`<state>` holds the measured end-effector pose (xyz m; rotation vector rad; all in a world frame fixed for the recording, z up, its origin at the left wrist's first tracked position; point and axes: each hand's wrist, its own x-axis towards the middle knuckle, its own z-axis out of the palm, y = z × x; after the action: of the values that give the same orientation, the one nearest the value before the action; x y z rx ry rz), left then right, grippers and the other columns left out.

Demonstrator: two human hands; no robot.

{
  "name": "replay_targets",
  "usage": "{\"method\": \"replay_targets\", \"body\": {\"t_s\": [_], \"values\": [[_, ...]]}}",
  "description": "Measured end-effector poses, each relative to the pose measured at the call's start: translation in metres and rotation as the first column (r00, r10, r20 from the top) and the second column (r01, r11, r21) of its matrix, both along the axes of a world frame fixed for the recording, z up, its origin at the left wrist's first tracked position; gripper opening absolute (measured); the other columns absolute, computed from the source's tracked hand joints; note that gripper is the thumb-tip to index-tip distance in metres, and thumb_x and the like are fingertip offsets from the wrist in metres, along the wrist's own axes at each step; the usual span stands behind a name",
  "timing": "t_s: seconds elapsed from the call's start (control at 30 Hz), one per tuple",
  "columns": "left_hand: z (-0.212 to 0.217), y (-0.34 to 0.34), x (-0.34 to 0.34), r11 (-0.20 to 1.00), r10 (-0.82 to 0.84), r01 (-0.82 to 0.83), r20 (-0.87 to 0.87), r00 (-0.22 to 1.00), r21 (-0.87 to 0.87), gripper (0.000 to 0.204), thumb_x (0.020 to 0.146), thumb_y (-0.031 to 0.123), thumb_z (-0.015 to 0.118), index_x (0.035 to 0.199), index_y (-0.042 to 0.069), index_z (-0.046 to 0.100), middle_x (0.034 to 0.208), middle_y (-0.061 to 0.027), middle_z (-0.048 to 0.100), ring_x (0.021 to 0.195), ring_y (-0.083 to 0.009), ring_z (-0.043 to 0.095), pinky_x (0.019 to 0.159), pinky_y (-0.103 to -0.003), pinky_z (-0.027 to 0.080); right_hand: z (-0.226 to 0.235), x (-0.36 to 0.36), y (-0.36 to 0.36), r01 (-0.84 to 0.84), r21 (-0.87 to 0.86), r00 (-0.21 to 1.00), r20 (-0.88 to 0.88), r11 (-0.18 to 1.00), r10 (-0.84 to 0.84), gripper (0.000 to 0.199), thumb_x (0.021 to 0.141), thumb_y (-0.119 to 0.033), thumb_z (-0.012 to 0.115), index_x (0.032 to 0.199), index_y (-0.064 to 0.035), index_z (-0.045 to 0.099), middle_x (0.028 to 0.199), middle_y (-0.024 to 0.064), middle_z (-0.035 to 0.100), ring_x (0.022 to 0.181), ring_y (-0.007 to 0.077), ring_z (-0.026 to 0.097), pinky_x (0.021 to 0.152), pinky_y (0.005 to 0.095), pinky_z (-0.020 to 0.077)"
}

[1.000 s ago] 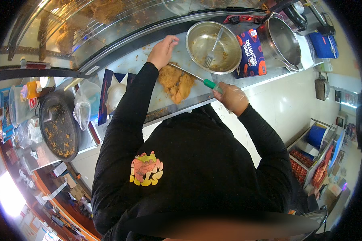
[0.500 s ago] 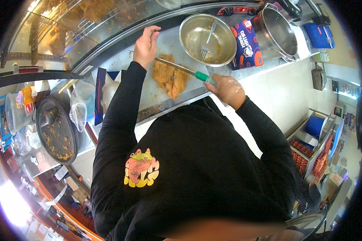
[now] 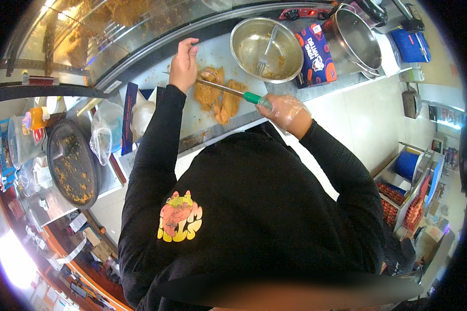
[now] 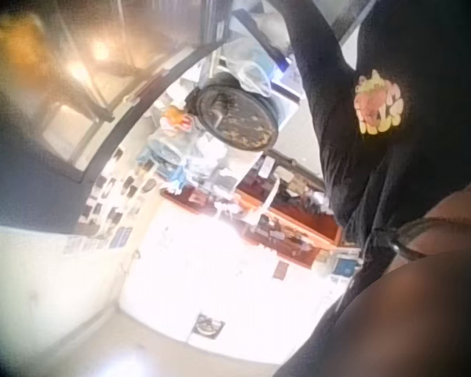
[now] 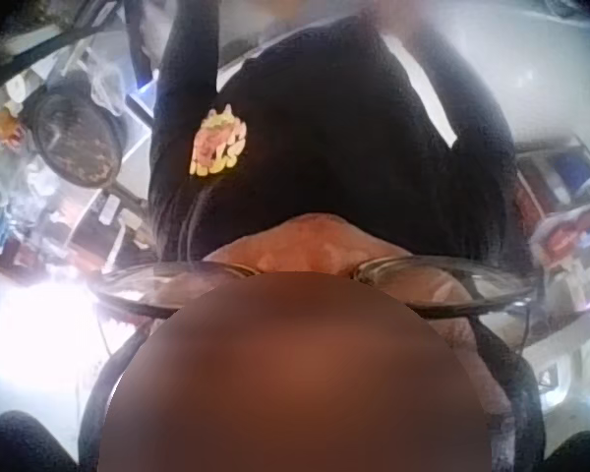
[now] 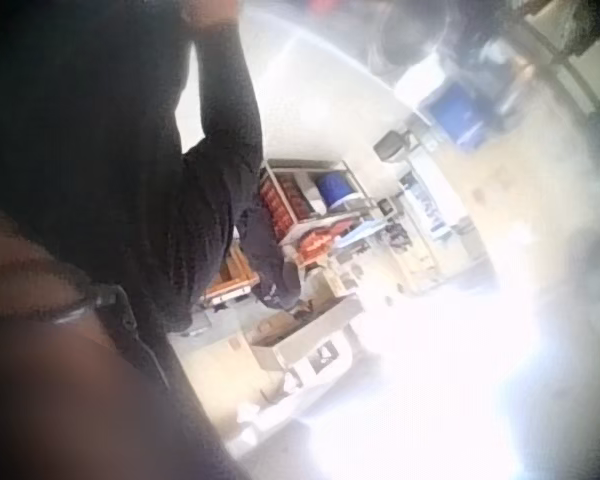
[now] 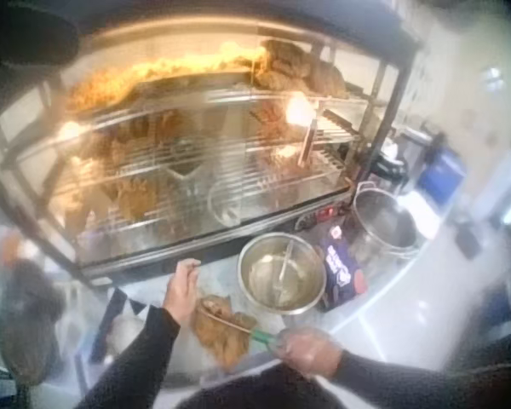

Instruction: The person assembles a food order by placing rice and fried chicken into a branded box, then adds a side of yellow food and a sauce packet. They handle receipts and packaging materials throughout the process.

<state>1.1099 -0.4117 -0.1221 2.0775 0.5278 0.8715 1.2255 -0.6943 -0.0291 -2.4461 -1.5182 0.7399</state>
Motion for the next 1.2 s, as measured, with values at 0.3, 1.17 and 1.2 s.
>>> {"method": "replay_targets", "body": {"t_s": [0.3, 1.17, 1.2], "values": [[0.0, 0.011, -0.012, 0.999, -0.007, 0.013, -0.145, 0.989, 0.04, 0.024, 0.103, 0.025, 0.042, 0.119, 0.009, 0.05, 0.098, -0.02, 0.066, 0.093, -0.0401, 0.064, 0.078, -0.045, 0.049, -0.016, -0.013, 0.026, 0.027, -0.018, 1.0, 0.001, 0.999, -0.027, 0.039, 0.092, -0.041, 0.057, 0.096, -0.0023, 0.062, 0.076, 0.0232, 0.065, 0.075, 0.0409, 0.064, 0.069, 0.0483, 0.0509], [-0.004, -0.024, -0.041, 0.999, -0.035, 0.031, -0.192, 0.981, -0.026, 0.02, 0.102, 0.021, 0.042, 0.118, 0.011, 0.049, 0.094, -0.0222, 0.065, 0.09, -0.0426, 0.062, 0.075, -0.049, 0.047, -0.027, -0.052, -0.009, 0.046, -0.118, 0.995, -0.079, 0.992, -0.056, 0.04, 0.093, -0.043, 0.054, 0.098, -0.005, 0.064, 0.081, 0.0222, 0.067, 0.077, 0.0414, 0.066, 0.072, 0.0504, 0.0515], [-0.004, -0.023, -0.044, 0.999, -0.035, 0.027, -0.279, 0.96, -0.035, 0.019, 0.102, 0.021, 0.042, 0.117, 0.011, 0.049, 0.093, -0.0223, 0.065, 0.09, -0.0427, 0.062, 0.074, -0.049, 0.047, -0.03, -0.054, -0.005, 0.067, -0.123, 0.993, -0.087, 0.99, -0.078, 0.04, 0.093, -0.044, 0.053, 0.099, -0.0051, 0.063, 0.081, 0.0221, 0.068, 0.078, 0.0414, 0.066, 0.073, 0.0503, 0.0516]]}}
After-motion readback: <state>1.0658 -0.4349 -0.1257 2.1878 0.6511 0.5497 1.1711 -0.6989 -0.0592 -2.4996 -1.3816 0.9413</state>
